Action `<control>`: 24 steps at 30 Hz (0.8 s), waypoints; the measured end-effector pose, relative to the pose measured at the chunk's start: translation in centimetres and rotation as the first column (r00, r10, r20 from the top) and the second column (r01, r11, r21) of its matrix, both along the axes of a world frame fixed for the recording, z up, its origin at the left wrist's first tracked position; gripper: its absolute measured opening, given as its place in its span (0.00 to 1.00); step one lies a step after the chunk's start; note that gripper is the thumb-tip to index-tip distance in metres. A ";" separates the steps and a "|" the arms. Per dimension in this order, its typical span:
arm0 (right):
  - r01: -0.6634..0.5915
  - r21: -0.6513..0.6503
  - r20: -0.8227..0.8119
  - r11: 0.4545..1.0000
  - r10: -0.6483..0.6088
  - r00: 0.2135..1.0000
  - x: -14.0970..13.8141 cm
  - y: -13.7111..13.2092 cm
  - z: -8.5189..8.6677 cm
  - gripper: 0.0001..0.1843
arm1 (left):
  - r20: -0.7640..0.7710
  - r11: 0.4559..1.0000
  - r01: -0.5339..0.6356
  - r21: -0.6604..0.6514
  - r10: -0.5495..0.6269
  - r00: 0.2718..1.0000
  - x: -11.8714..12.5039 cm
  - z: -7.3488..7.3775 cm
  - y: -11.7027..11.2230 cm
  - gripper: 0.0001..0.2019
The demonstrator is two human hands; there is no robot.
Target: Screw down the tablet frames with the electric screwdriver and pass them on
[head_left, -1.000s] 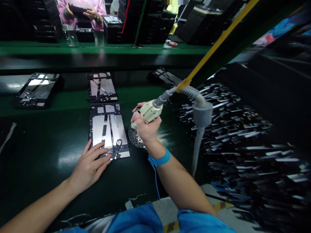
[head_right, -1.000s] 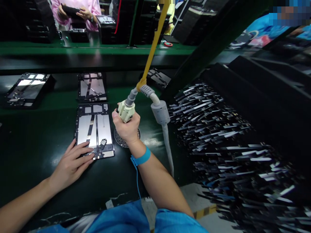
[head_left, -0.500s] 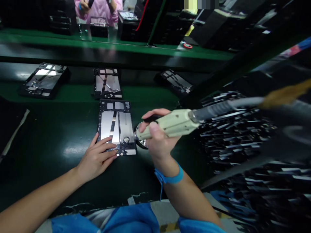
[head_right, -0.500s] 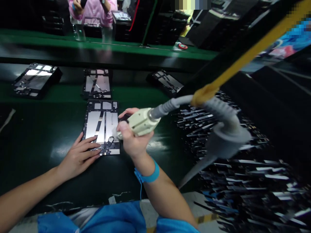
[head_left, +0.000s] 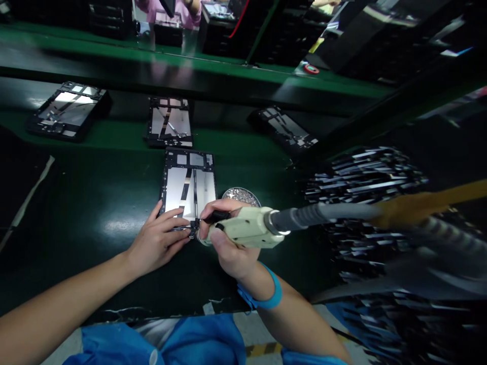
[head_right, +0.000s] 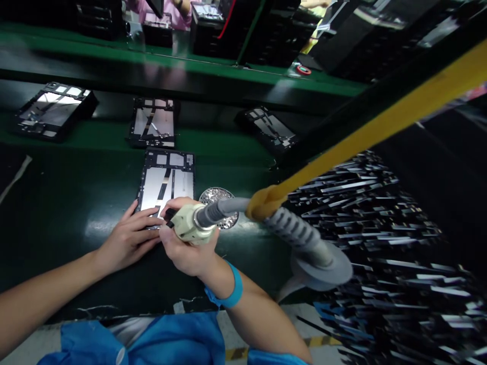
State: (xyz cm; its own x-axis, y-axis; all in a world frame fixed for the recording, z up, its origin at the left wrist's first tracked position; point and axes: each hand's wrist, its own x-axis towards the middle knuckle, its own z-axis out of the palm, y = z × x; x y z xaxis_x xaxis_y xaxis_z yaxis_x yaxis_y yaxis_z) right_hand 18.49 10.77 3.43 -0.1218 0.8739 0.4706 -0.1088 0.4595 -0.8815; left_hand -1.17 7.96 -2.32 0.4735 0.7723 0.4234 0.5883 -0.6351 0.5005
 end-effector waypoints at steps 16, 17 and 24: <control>0.174 0.110 -0.113 0.979 -0.161 0.980 1.5 2.5 1.1 0.12 | 0.001 1.000 0.011 0.021 -0.011 1.000 -0.4 -0.7 -0.1 0.10; 0.265 0.111 -0.159 0.958 -0.246 0.956 2.0 3.5 1.1 0.11 | 0.006 1.000 0.007 0.023 -0.007 1.000 -0.3 -0.6 -0.1 0.09; 0.465 0.017 -0.039 0.885 -0.464 0.885 3.8 8.4 -1.0 0.10 | 0.033 0.999 0.009 0.039 -0.010 0.999 -0.2 -0.6 0.0 0.08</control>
State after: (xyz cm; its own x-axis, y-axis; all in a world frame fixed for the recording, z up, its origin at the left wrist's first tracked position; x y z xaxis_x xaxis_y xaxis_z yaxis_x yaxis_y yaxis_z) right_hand 22.25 19.14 2.40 0.3107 0.8146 0.4899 0.0940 0.4865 -0.8686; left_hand -1.33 7.96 -2.87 0.4659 0.7505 0.4688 0.5654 -0.6600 0.4947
